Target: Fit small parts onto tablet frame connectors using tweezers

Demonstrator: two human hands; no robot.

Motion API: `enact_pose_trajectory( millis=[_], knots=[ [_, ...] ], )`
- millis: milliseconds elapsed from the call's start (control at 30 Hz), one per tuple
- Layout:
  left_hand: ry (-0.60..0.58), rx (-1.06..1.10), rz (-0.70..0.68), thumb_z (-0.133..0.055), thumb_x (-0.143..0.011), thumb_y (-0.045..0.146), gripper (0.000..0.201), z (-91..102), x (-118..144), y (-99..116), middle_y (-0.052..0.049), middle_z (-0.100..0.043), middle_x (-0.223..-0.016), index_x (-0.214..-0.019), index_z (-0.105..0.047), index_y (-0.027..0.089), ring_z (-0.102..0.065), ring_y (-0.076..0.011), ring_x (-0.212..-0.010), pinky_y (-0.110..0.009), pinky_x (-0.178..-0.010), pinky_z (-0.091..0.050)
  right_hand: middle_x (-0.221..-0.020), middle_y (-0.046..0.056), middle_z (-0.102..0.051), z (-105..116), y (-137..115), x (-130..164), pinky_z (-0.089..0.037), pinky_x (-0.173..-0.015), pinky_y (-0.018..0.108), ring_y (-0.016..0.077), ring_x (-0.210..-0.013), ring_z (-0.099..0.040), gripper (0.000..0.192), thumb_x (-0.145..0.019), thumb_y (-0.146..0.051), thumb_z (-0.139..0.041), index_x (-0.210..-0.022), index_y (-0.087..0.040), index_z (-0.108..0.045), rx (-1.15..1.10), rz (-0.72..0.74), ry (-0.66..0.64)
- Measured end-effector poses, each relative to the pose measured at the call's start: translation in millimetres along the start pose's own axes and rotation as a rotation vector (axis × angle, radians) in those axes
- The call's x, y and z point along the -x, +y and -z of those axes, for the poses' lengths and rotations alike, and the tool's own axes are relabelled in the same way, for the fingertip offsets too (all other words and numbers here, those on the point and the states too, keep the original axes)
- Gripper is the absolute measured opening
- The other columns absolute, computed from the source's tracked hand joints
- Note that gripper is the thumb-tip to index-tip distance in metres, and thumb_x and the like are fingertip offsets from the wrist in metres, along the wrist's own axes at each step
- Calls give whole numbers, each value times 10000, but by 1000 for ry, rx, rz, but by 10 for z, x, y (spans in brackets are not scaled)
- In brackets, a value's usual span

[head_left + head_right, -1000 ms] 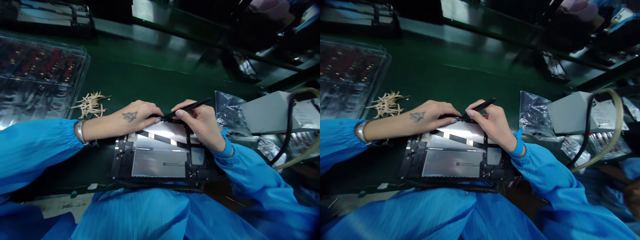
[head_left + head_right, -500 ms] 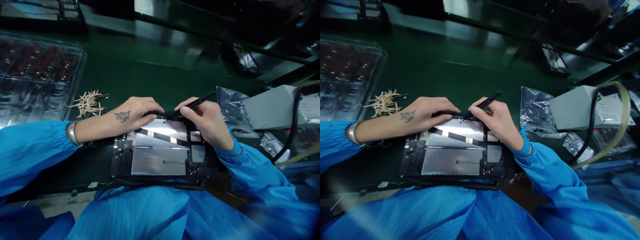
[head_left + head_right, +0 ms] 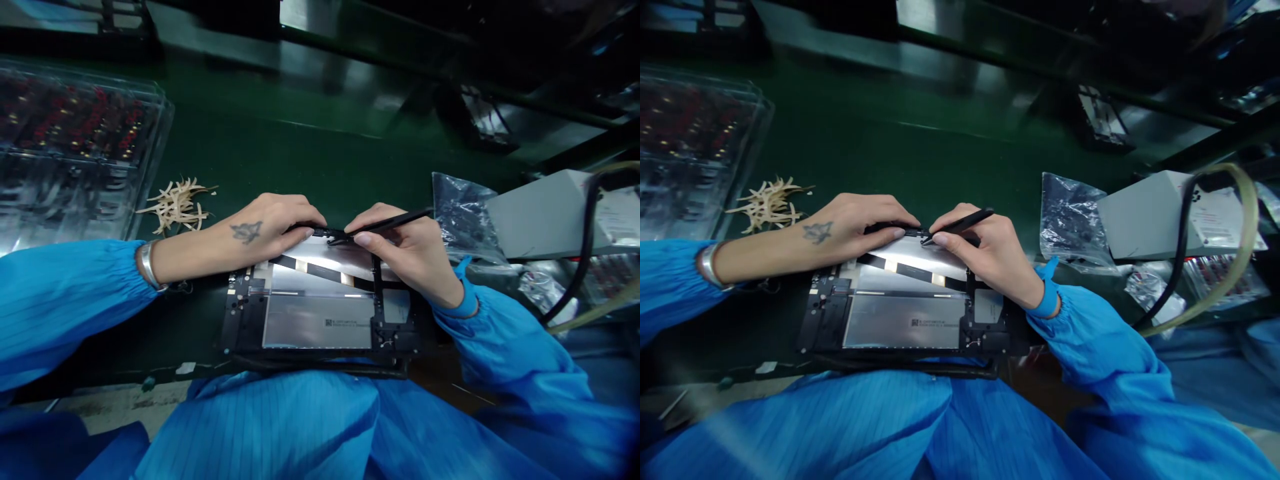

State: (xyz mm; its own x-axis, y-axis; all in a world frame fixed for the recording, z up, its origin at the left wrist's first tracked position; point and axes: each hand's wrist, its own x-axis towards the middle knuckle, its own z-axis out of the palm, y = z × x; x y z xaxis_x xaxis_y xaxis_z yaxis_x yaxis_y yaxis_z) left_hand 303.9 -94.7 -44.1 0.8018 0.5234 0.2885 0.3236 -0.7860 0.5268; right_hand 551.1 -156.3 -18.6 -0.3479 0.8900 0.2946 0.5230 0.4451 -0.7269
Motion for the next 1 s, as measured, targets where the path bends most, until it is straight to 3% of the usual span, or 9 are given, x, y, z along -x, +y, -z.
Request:
enact_pose_trajectory(
  millis=[267, 533, 700, 1000],
  knots=[
    [5, -5, -11, -480, -1022, 258, 290, 0, 5, -9, -76, -716, -1107, -1207, -679, 155, -677, -176, -989, -262, -845, -496, -921, 32, -729, -1, -3, 7, -561, -690, 309, 184, -841, -678, 147, -941, -371, -673, -959, -260, -768, 3, 27, 19],
    [16, -6, -23, -492, -1026, 251, 277, -13, 10, -20, -69, -717, -1109, -1207, -679, 158, -679, -170, -997, -249, -854, -494, -939, 26, -734, -19, 17, 34, -558, -802, 353, 198, -903, -680, 96, -934, -319, -687, -971, -271, -761, 7, 106, 10],
    [39, -20, -51, -495, -1025, 235, 272, -22, 13, -32, -63, -716, -1072, -1205, -679, 145, -681, -163, -959, -243, -841, -496, -914, 26, -725, -13, 40, -13, -562, -686, 290, 167, -830, -683, 105, -940, -306, -676, -936, -240, -758, 16, 44, 140],
    [55, -21, -63, -513, -1023, 228, 261, -29, 14, -35, -59, -717, -1056, -1202, -682, 141, -682, -152, -928, -232, -804, -498, -929, 22, -735, -15, 47, -42, -556, -647, 235, 136, -812, -682, 126, -948, -307, -671, -922, -214, -751, 29, -23, 101]
  ],
)
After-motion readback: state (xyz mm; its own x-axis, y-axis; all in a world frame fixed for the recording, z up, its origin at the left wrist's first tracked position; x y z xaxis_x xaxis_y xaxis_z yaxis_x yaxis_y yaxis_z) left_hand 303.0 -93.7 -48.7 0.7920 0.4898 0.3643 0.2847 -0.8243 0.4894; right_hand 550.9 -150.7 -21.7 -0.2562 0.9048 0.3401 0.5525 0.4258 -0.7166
